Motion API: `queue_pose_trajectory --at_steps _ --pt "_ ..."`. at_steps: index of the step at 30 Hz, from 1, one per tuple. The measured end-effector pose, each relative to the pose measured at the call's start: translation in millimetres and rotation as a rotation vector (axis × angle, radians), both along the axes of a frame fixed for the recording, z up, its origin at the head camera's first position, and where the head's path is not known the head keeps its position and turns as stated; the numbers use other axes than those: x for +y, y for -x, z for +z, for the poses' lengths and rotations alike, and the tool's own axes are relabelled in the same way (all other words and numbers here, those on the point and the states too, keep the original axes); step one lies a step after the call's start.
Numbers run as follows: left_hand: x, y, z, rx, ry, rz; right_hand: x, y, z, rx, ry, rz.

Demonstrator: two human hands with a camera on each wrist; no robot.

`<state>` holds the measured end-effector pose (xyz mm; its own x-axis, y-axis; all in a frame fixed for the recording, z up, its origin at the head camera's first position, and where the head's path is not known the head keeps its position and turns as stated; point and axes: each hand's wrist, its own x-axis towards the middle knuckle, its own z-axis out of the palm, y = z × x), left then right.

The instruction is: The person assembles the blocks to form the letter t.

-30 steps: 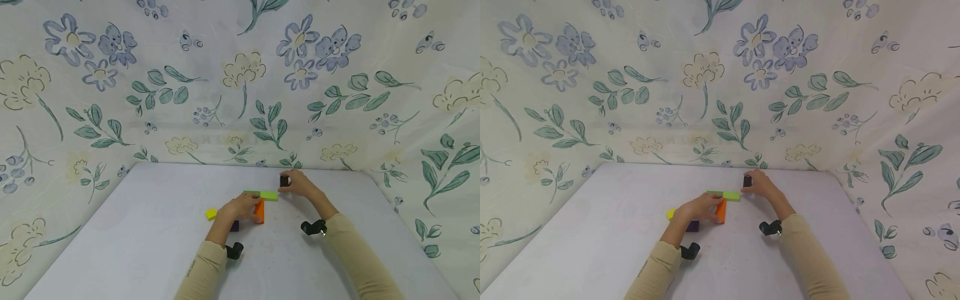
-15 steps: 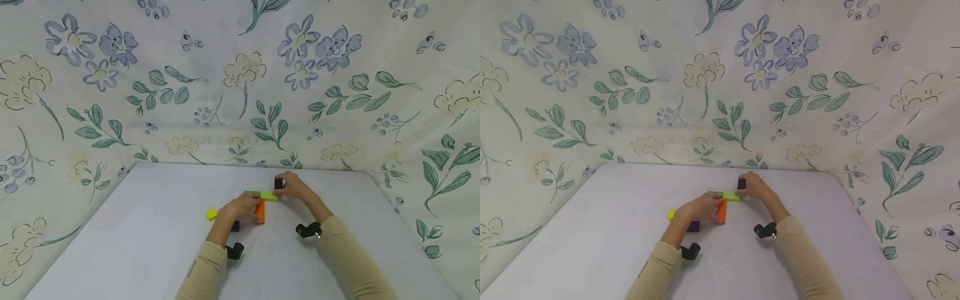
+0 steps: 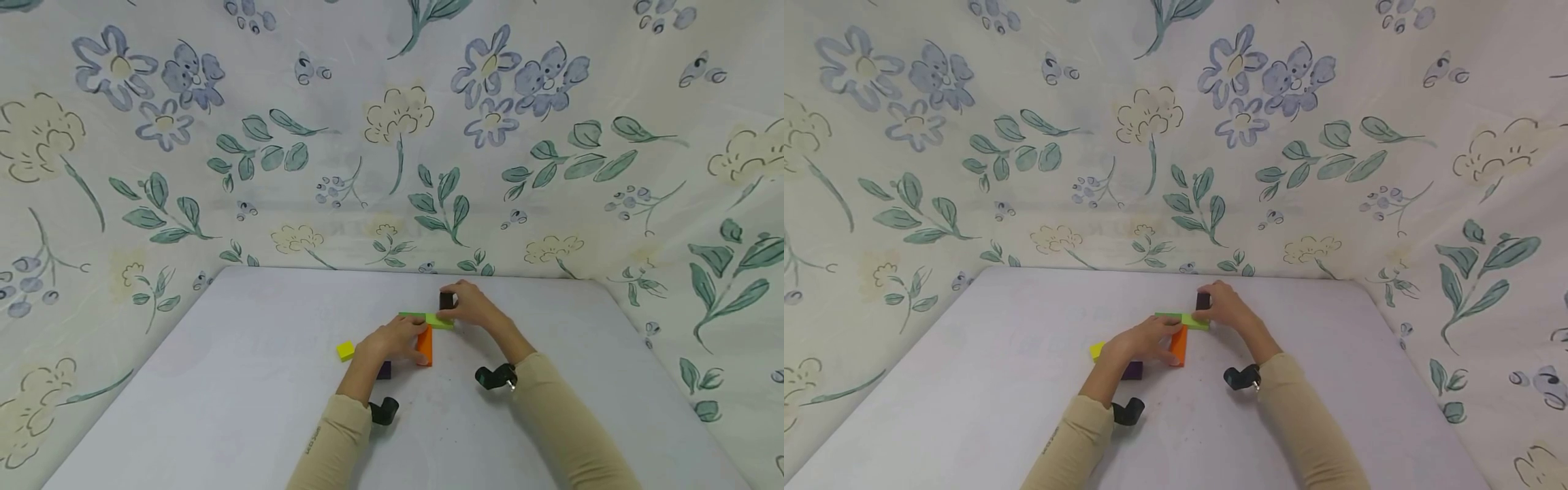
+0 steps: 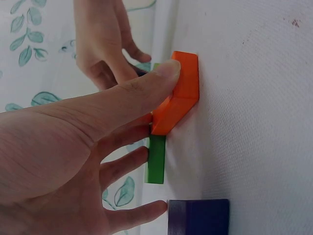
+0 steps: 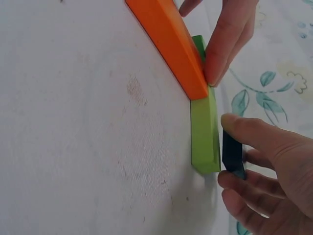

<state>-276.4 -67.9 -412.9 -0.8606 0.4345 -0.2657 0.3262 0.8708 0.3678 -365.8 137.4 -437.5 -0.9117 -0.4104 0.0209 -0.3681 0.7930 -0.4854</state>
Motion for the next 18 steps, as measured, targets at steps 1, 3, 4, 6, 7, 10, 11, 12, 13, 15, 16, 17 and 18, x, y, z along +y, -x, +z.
queue_pose_trajectory --at_steps 1,3,4,6,7,10,11,12,13,15,16,17,18 --pt "0.0 -0.1 0.1 -0.001 -0.002 0.001 -1 0.0 -0.4 0.002 -0.002 0.0" --pt "0.0 -0.2 0.2 -0.003 -0.005 0.0 -4 0.0 -1.1 -0.003 -0.004 -0.008" --pt "0.1 -0.2 0.0 -0.005 -0.005 0.0 -5 0.0 -1.5 -0.003 -0.005 -0.009" --pt "0.2 -0.3 -0.3 -0.002 -0.004 -0.003 -8 -0.3 -2.0 -0.005 -0.006 -0.012" --pt "0.3 -0.2 -0.5 -0.001 -0.003 -0.004 -9 -0.4 -2.0 -0.004 -0.006 -0.013" --pt "0.5 -0.1 -0.8 0.0 -0.002 -0.002 -13 -0.5 -1.3 -0.003 -0.001 -0.013" --pt "0.5 -0.2 -0.9 0.001 -0.002 0.0 -14 -0.4 -1.1 -0.005 -0.002 -0.016" --pt "0.5 -0.2 -1.1 0.001 -0.003 0.001 -15 -0.2 -1.1 -0.006 -0.004 -0.021" --pt "0.5 -0.3 -1.3 0.001 -0.002 0.003 -16 0.2 -1.1 -0.007 -0.004 -0.023" --pt "0.4 -0.3 -1.7 0.001 -0.002 0.007 -18 1.1 -1.7 -0.005 -0.004 -0.025" --pt "0.4 -0.2 -1.9 0.003 0.0 0.007 -19 1.6 -2.2 -0.003 -0.002 -0.025" --pt "0.4 -0.2 -2.2 0.003 -0.001 0.008 -20 2.1 -2.7 -0.002 0.001 -0.026" --pt "0.4 -0.2 -2.4 0.003 -0.001 0.009 -21 2.6 -3.2 0.001 0.005 -0.026"
